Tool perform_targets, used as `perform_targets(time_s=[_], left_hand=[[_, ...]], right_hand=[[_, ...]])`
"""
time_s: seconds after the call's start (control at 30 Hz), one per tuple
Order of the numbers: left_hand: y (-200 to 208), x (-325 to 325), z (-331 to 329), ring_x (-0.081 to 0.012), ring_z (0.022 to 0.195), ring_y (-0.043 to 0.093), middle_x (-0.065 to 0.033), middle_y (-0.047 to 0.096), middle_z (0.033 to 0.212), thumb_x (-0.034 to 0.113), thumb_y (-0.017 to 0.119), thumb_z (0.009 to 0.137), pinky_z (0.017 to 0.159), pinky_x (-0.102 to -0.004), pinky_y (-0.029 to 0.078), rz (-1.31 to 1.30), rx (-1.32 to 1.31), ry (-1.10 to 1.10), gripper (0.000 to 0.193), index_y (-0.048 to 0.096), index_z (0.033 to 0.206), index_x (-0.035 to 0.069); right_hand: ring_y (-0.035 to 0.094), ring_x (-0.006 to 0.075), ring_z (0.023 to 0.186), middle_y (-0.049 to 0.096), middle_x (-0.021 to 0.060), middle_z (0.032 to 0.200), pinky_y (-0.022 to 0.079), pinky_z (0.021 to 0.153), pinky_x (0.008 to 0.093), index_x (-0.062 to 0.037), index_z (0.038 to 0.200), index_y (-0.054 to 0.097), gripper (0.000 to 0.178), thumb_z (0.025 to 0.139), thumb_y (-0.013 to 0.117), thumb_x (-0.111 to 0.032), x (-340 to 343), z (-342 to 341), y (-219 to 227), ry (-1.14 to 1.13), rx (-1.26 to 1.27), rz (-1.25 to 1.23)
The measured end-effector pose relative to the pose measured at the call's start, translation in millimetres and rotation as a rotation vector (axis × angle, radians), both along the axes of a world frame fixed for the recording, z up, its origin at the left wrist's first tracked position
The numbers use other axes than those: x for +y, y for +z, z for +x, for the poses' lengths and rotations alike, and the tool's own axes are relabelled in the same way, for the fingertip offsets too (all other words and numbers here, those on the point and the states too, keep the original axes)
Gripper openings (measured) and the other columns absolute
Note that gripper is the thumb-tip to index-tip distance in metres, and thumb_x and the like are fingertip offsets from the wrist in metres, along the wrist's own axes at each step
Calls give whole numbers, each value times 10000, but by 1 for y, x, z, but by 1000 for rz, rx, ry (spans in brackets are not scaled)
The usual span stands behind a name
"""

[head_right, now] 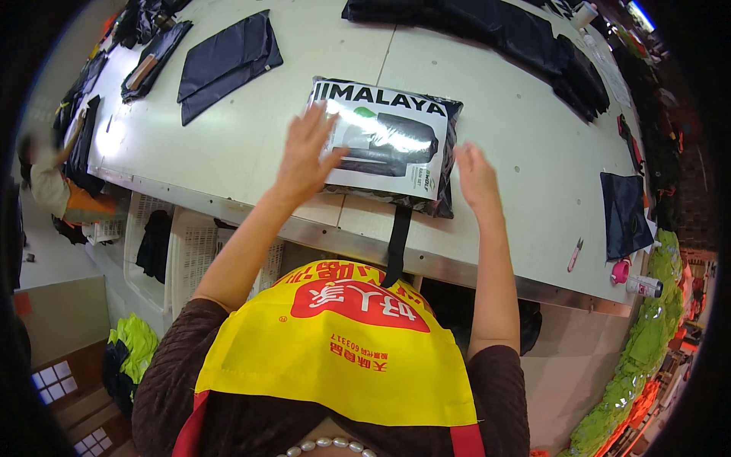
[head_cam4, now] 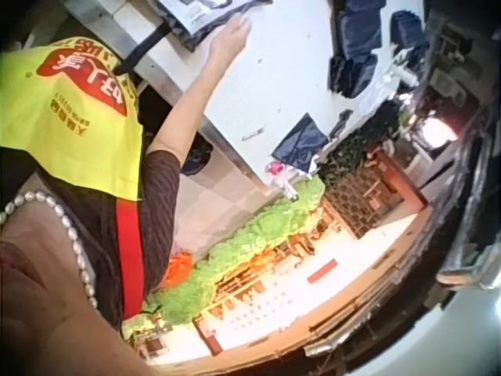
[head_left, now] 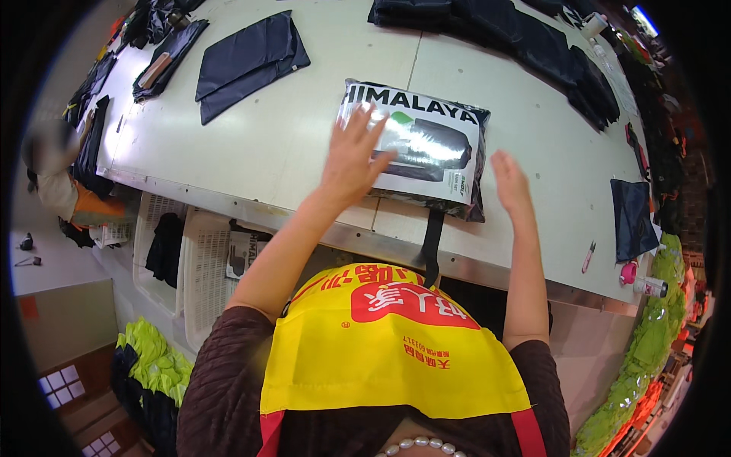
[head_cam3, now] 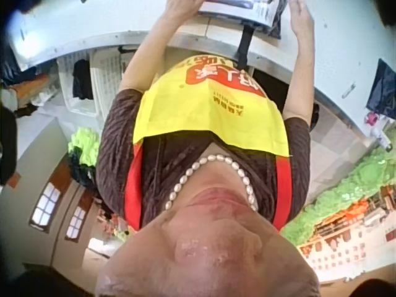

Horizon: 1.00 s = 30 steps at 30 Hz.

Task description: The person folds a dark blue jacket on a table, smooths it, and places it into a clear plastic bag. The person then retrieves another jacket from a basket and repeats the folding process.

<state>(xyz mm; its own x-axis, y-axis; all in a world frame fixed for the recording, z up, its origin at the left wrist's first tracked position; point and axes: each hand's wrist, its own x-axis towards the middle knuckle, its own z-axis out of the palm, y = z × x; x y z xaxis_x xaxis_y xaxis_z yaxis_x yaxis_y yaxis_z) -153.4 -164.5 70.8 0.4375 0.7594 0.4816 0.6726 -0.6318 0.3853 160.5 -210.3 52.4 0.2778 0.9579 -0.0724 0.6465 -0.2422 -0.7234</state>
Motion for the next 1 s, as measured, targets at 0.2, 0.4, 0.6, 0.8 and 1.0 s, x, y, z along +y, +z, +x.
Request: perform_targets(time_s=[0.2, 0.4, 0.6, 0.8, 1.0], left_hand=[[5, 39, 15, -340, 1373, 259, -131, 336, 1470, 535, 548, 856, 1068, -591, 159, 67, 276, 271, 698, 386, 1402, 131], [-4, 100, 3, -245, 1131, 563, -111, 620, 1184, 697, 496, 769, 986, -398, 363, -1010, 244, 160, 758, 577, 1252, 120], [-74, 28, -10, -333, 1371, 262, -160, 336, 1455, 569, 489, 868, 1049, -444, 328, -313, 151, 373, 663, 398, 1401, 187], [-66, -8, -41, -406, 1325, 288, -276, 258, 1443, 473, 624, 818, 1071, -441, 306, -617, -332, 576, 745, 376, 1379, 51], [-69, -77, -90, -366, 1101, 543, -234, 559, 1199, 451, 610, 837, 939, -393, 423, -915, -551, 608, 623, 493, 1244, -5]], right_hand=[[240, 319, 1381, 308, 161, 1472, 204, 1078, 550, -75, 1396, 365, 688, 888, 503, -518, 37, -67, 15, -9, -740, 624], [191, 338, 1390, 241, 163, 1502, 162, 1059, 601, -59, 1406, 338, 751, 864, 479, -559, 46, -75, -23, 369, -539, -35], [209, 423, 1359, 270, 167, 1486, 171, 1048, 609, -112, 1411, 356, 687, 852, 549, -462, -12, -77, -69, 291, -607, 282], [366, 263, 1284, 398, 176, 1375, 275, 1073, 349, 38, 1394, 278, 660, 910, 572, -302, -3, -15, -85, -60, 34, 187], [564, 227, 1074, 558, 119, 1214, 472, 898, 348, -20, 1295, 436, 521, 892, 608, -303, 0, -33, -57, -77, 705, -296]])
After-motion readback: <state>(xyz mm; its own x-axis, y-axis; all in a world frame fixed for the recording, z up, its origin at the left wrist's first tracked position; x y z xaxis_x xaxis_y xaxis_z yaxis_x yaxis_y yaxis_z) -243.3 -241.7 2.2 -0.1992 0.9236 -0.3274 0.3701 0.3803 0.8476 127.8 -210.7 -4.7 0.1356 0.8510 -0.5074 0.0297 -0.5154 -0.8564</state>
